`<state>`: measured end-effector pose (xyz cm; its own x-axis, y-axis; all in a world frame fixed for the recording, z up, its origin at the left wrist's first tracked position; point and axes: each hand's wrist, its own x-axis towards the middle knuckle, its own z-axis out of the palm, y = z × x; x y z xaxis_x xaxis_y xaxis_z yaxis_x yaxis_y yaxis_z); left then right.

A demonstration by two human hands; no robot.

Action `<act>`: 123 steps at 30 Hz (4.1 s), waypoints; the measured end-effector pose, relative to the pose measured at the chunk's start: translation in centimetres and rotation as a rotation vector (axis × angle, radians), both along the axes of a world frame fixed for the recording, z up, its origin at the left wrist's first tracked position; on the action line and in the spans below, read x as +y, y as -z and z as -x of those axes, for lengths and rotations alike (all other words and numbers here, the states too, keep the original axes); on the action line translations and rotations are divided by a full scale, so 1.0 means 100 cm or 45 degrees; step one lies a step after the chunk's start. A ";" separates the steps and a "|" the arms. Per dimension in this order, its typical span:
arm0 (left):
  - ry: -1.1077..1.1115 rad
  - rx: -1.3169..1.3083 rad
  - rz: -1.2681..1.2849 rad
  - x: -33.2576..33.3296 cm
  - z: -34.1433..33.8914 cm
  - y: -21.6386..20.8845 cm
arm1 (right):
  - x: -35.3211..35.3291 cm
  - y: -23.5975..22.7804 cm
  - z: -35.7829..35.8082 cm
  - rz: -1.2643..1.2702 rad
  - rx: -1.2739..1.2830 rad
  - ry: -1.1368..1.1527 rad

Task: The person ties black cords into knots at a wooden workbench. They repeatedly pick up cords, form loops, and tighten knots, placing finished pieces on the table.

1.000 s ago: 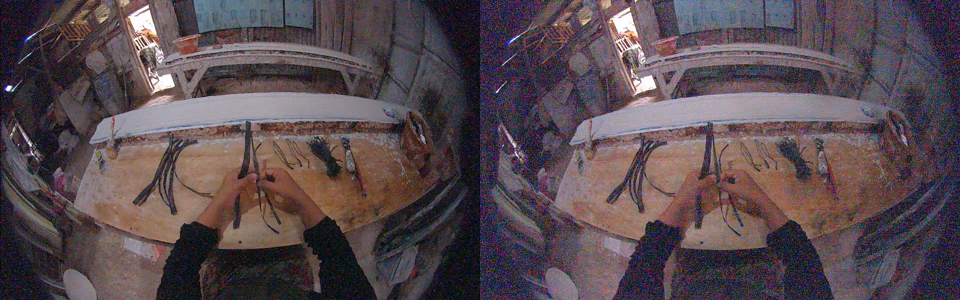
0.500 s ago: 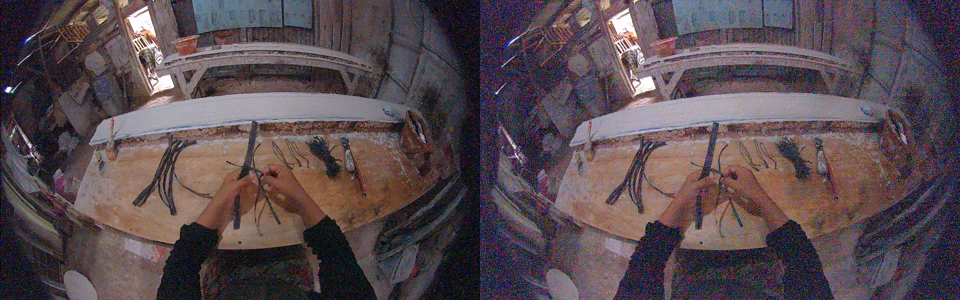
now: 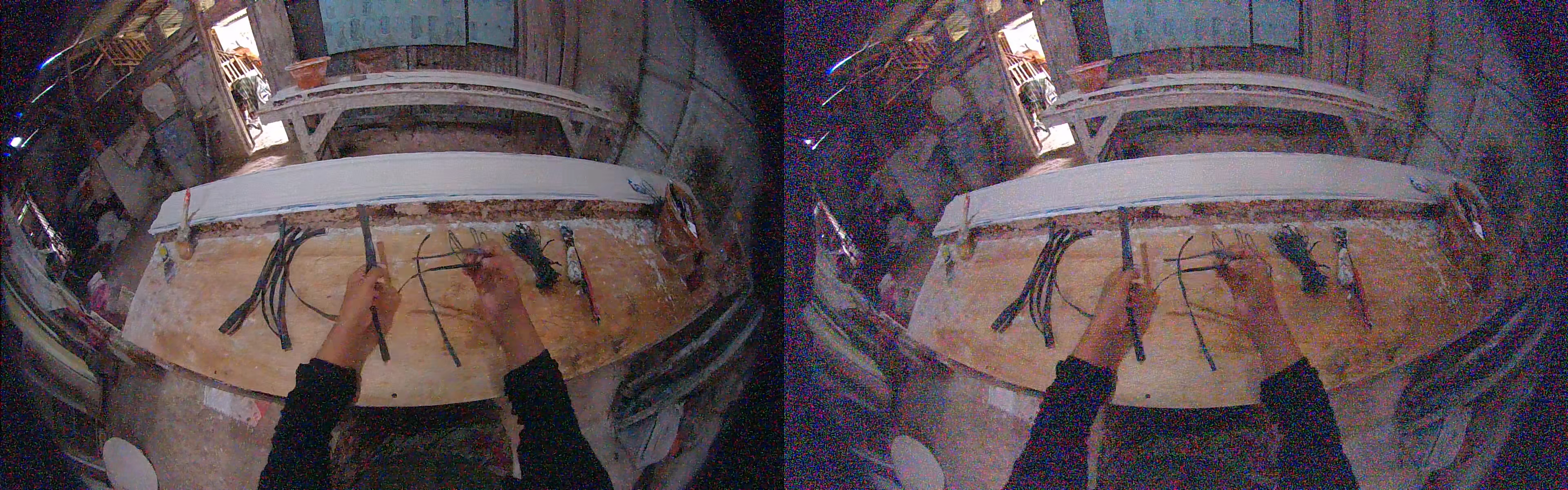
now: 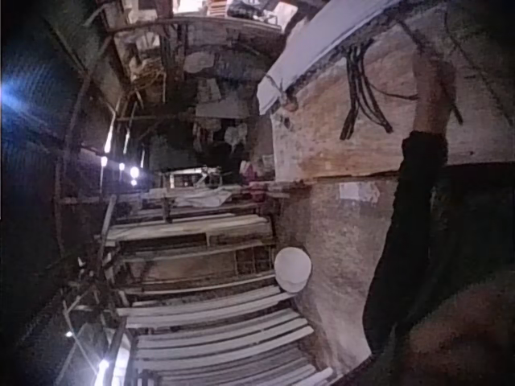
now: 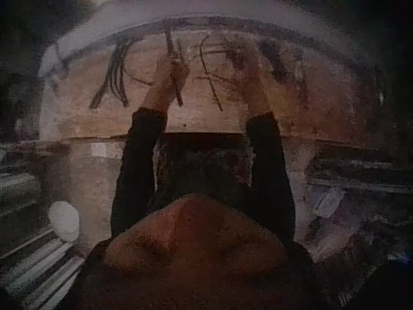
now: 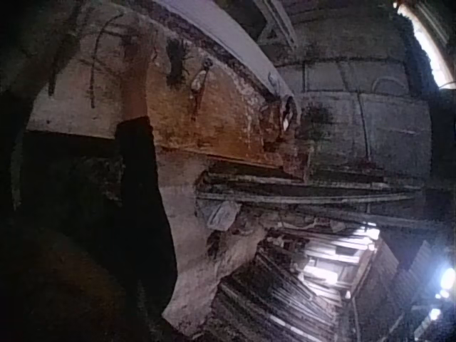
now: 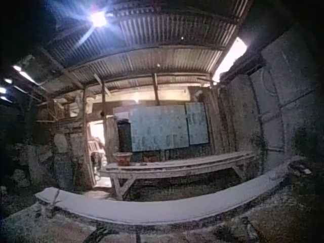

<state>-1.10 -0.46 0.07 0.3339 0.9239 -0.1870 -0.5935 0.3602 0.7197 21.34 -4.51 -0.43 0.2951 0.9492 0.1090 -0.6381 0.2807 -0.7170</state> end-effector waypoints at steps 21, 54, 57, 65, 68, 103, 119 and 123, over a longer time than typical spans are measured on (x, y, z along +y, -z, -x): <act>-0.344 0.942 -0.578 0.059 0.041 0.041 | -0.010 -0.012 -0.030 0.145 -0.442 0.107; 0.149 0.237 -0.084 -0.004 -0.006 -0.010 | -0.008 -0.024 0.009 0.416 -1.673 0.323; 0.125 0.254 -0.039 -0.003 -0.007 -0.007 | -0.003 -0.019 0.005 0.430 -1.602 0.293; 0.343 0.083 -0.027 -0.003 -0.003 0.001 | -0.027 -0.039 0.053 0.424 -0.946 -0.530; 0.356 0.038 -0.055 -0.008 -0.007 -0.003 | -0.021 -0.010 0.059 0.382 -0.615 -0.631; 0.561 0.195 -0.047 -0.012 -0.016 0.011 | -0.016 0.014 0.026 0.092 -0.596 -0.710; -0.005 0.058 -0.034 0.014 0.000 0.009 | -0.024 -0.019 0.022 0.064 -0.740 -0.714; -0.045 0.077 -0.068 0.021 0.003 0.025 | -0.022 -0.016 0.021 -0.036 -0.854 -0.855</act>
